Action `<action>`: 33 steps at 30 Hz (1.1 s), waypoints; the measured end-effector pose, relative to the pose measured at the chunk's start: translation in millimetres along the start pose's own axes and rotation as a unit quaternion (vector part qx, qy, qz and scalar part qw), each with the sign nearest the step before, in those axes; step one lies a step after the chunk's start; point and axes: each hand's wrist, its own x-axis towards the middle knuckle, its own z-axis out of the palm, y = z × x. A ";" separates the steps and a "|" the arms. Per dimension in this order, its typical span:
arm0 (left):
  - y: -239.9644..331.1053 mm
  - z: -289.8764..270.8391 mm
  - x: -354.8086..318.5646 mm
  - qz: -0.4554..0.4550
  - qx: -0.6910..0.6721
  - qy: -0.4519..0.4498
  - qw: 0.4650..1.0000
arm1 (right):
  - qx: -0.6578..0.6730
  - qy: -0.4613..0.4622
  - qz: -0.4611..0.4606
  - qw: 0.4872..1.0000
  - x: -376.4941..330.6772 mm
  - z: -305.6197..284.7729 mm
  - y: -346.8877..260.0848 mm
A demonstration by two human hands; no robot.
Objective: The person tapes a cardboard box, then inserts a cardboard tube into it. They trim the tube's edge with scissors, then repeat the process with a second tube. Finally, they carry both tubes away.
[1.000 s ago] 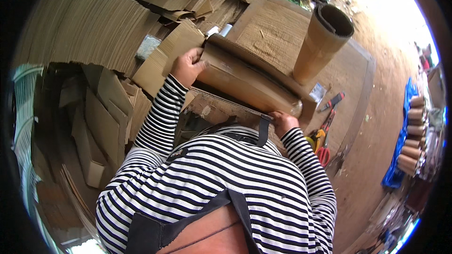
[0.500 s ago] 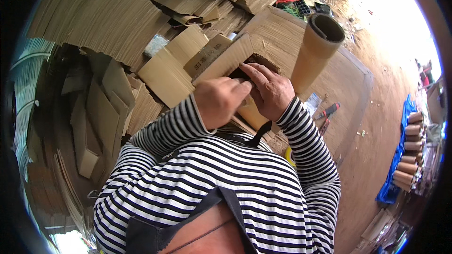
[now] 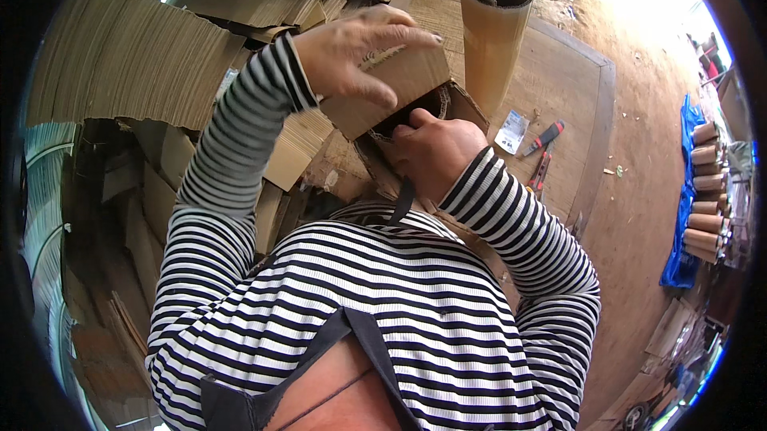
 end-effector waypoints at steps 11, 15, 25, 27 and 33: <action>-20.0 68.7 56.7 0.016 0.005 0.003 1.000 | 0.036 0.102 -0.006 0.994 -33.2 27.2 31.1; -6.1 70.4 56.1 0.009 -0.019 0.008 1.000 | 0.006 0.103 -0.012 0.995 -54.5 29.7 38.7; -10.3 69.2 52.7 0.010 -0.013 0.013 1.000 | 0.021 0.047 -0.047 0.998 -40.8 30.5 29.8; -20.7 74.0 49.6 -0.008 -0.021 0.000 1.000 | 0.029 0.052 -0.076 0.995 -24.7 31.3 24.8; -26.6 77.5 43.8 -0.033 -0.026 0.018 0.999 | -0.009 0.085 -0.107 0.991 -17.2 20.6 21.1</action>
